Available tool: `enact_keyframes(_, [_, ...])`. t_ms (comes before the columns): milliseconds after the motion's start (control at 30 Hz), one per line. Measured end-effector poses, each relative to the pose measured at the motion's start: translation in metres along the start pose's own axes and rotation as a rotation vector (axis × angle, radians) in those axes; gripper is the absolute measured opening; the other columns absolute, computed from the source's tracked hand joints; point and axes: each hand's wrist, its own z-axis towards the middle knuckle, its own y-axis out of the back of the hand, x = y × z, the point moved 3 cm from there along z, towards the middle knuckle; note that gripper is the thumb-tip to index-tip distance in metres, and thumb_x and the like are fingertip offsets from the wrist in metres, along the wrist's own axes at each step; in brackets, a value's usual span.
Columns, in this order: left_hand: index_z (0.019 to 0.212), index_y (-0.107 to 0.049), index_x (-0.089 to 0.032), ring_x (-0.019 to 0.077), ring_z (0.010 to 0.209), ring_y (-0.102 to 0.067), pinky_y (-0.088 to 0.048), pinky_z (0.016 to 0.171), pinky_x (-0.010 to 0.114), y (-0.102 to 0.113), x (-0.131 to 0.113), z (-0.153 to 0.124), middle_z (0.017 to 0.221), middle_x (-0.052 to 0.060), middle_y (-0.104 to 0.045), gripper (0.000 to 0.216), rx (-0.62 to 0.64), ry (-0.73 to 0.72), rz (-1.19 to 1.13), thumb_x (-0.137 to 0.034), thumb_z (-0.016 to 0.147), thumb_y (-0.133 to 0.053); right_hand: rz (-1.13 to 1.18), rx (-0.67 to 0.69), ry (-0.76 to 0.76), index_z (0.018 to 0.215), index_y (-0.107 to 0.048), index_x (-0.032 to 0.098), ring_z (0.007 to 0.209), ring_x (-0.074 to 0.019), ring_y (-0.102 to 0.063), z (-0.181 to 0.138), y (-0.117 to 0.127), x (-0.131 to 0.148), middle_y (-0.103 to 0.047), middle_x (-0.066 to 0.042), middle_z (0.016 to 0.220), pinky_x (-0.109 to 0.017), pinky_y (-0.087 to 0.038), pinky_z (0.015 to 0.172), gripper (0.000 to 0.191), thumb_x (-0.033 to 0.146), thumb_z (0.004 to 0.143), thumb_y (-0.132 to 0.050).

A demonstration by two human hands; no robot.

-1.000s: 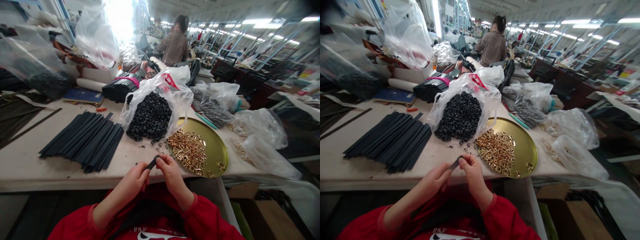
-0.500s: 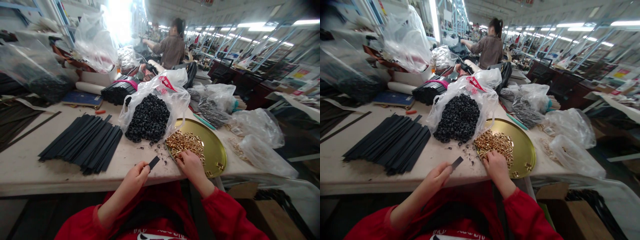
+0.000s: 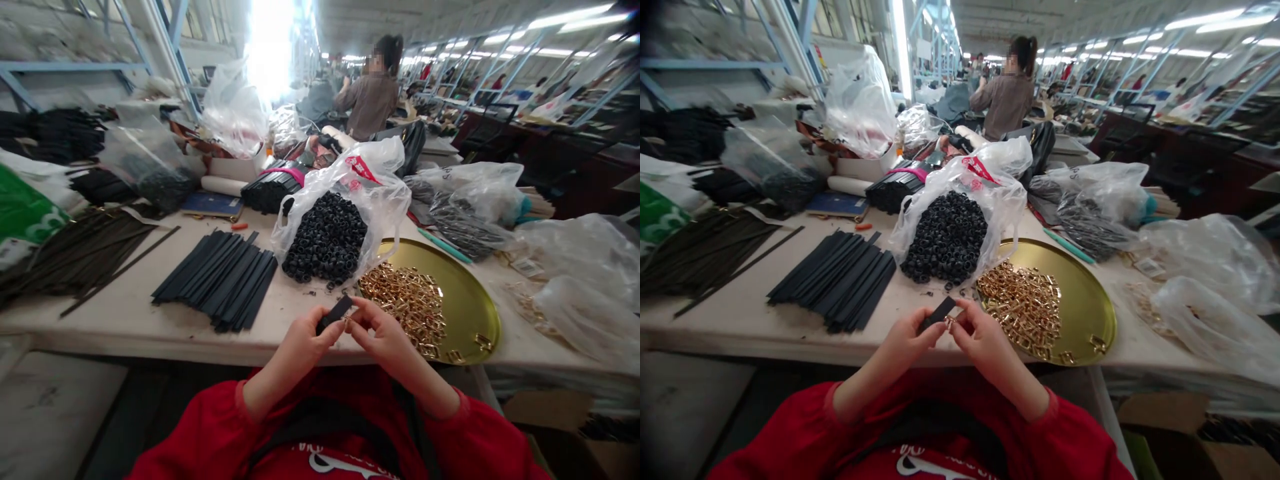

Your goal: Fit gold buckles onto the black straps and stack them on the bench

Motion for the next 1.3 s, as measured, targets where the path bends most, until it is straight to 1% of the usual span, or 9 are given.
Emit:
enact_keyframes(133, [0.076,-0.056,-0.015,0.009,0.055,-0.043,-0.034,0.052,0.019,0.009,-0.001,-0.003,0.059,-0.005,-0.048,0.015,-0.043,0.021,0.011,-0.03,0.077,-0.051,0.131,0.01,0.003,0.098,-0.059,0.02,0.061,-0.0124,-0.051,0.003,-0.016,0.01,-0.06,0.0,0.075,-0.025,-0.04,0.057,0.024,0.022,0.075,-0.056])
enact_keyframes(233, [0.08,-0.055,-0.015,0.0086,0.052,-0.042,-0.034,0.05,0.019,0.014,0.002,-0.004,0.057,-0.005,-0.046,0.016,-0.079,0.084,-0.103,-0.03,0.077,-0.05,0.369,0.095,-0.136,0.107,-0.054,0.02,0.064,-0.0111,-0.052,0.004,-0.025,0.011,-0.06,-0.001,0.084,-0.024,-0.041,0.059,0.034,0.022,0.073,-0.056])
enact_keyframes(400, [0.078,-0.053,-0.015,0.0109,0.06,-0.05,-0.04,0.057,0.021,0.015,0.008,-0.005,0.062,-0.003,-0.053,0.016,-0.131,0.07,-0.143,-0.03,0.078,-0.049,0.617,0.28,-0.27,0.116,-0.046,0.02,0.065,-0.0094,-0.052,0.001,-0.041,0.01,-0.056,0.003,0.074,-0.021,-0.038,0.057,0.05,0.021,0.068,-0.061])
enact_keyframes(533, [0.081,-0.056,-0.014,0.0129,0.063,-0.052,-0.039,0.058,0.022,0.014,0.015,-0.005,0.066,-0.002,-0.056,0.018,-0.103,0.088,-0.046,-0.03,0.079,-0.047,0.525,0.135,-0.201,0.113,-0.047,0.02,0.06,-0.0098,-0.052,0.002,-0.047,-0.008,-0.056,0.004,0.068,-0.023,-0.039,0.056,0.046,0.026,0.071,-0.064])
enact_keyframes(667, [0.088,-0.059,-0.014,0.0146,0.07,-0.053,-0.039,0.063,0.024,0.013,0.022,-0.003,0.074,0.0,-0.059,0.022,-0.059,0.08,-0.012,-0.031,0.079,-0.047,0.437,0.0,-0.149,0.095,-0.058,0.02,0.059,-0.0108,-0.053,0.003,-0.047,-0.019,-0.059,0.002,0.068,-0.024,-0.042,0.056,0.028,0.031,0.071,-0.066])
enact_keyframes(833, [0.078,-0.053,-0.016,0.0116,0.054,-0.045,-0.034,0.052,0.022,0.015,0.031,-0.005,0.058,-0.003,-0.048,0.03,-0.01,0.116,-0.017,-0.038,0.087,-0.034,0.703,-0.074,-0.365,0.079,-0.062,0.018,0.055,-0.009,-0.055,0.006,-0.045,-0.02,-0.06,0.003,0.063,-0.023,-0.046,0.056,0.025,0.033,0.062,-0.074])
enact_keyframes(967, [0.079,-0.053,-0.017,0.0127,0.056,-0.047,-0.033,0.054,0.023,0.021,0.03,-0.013,0.058,-0.003,-0.049,0.028,0.035,0.083,0.133,-0.035,0.087,-0.033,0.961,-0.145,-0.53,0.085,-0.062,0.021,0.054,-0.005,-0.056,0.004,-0.046,-0.022,-0.062,0.004,0.073,-0.019,-0.049,0.056,0.03,0.027,0.06,-0.077])
enact_keyframes(1167, [0.077,-0.055,-0.017,0.0134,0.061,-0.049,-0.034,0.058,0.024,0.023,0.023,-0.019,0.064,-0.001,-0.054,0.029,0.098,0.049,0.22,-0.035,0.087,-0.035,1.051,-0.143,-0.586,0.085,-0.064,0.02,0.056,-0.0051,-0.057,0.001,-0.049,-0.028,-0.062,0.003,0.071,-0.017,-0.051,0.056,0.031,0.023,0.058,-0.078])
enact_keyframes(1300, [0.079,-0.055,-0.016,0.0108,0.056,-0.046,-0.034,0.054,0.022,0.022,0.029,-0.016,0.06,-0.003,-0.051,0.03,0.08,0.102,0.058,-0.037,0.086,-0.035,1.003,-0.157,-0.59,0.081,-0.063,0.02,0.056,-0.0061,-0.057,-0.003,-0.05,-0.028,-0.062,0.003,0.074,-0.02,-0.051,0.057,0.029,0.026,0.057,-0.078])
